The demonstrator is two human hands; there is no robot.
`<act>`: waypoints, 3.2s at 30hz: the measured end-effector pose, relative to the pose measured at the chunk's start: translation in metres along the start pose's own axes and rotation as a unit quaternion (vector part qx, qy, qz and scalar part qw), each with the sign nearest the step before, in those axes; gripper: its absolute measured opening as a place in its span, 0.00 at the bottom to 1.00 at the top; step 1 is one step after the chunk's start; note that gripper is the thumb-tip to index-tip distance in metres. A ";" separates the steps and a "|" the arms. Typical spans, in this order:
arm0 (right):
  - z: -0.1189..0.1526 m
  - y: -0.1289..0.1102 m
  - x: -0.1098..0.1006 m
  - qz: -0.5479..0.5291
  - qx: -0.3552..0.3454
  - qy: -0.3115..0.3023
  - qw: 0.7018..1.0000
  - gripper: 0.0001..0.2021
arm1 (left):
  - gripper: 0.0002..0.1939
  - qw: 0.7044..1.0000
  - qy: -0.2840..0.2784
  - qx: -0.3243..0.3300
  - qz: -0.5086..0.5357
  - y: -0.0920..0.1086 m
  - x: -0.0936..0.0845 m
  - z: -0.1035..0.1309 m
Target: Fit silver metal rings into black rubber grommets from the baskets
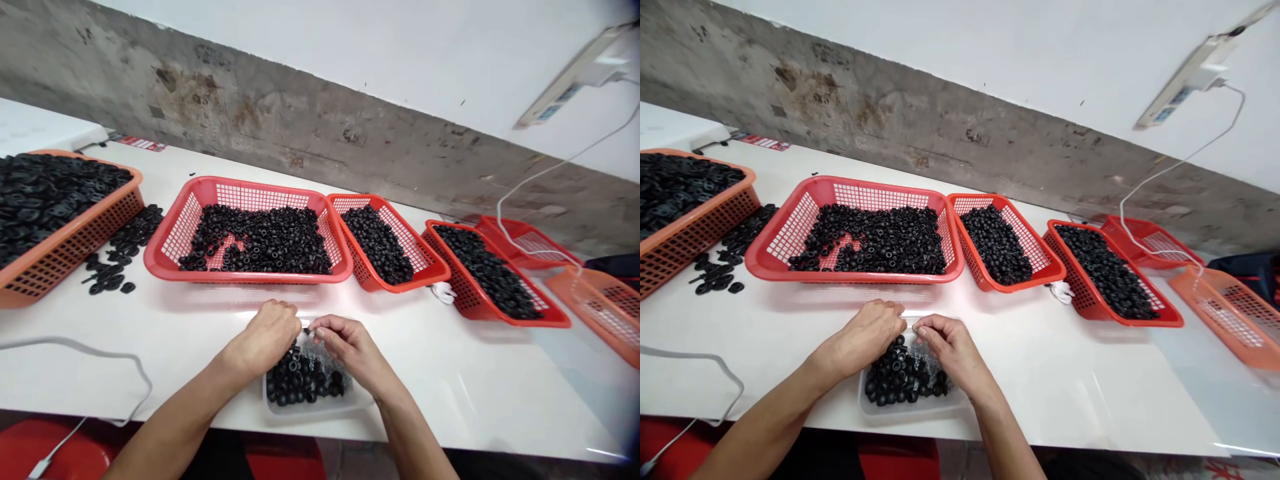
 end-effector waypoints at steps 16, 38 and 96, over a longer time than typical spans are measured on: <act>0.009 -0.001 -0.003 0.056 -0.064 0.073 0.994 0.11 | 0.16 0.999 -0.038 -0.020 0.022 -0.007 0.004 0.012; 0.003 -0.002 0.003 0.071 -0.066 0.076 0.992 0.12 | 0.14 0.999 -0.036 -0.034 -0.011 -0.010 0.003 0.016; 0.015 -0.019 0.017 -0.059 -0.139 0.001 0.989 0.17 | 0.09 0.897 0.364 -0.093 0.235 0.014 -0.035 0.063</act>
Point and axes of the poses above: each hand's wrist, its own z-axis away from the middle knuckle, its own x-axis out of the palm, y = z × x, the point moved 8 cm from there along -z, towards the middle knuckle, and after that the axes turned 15 degrees about x, right-handed, at the moved point
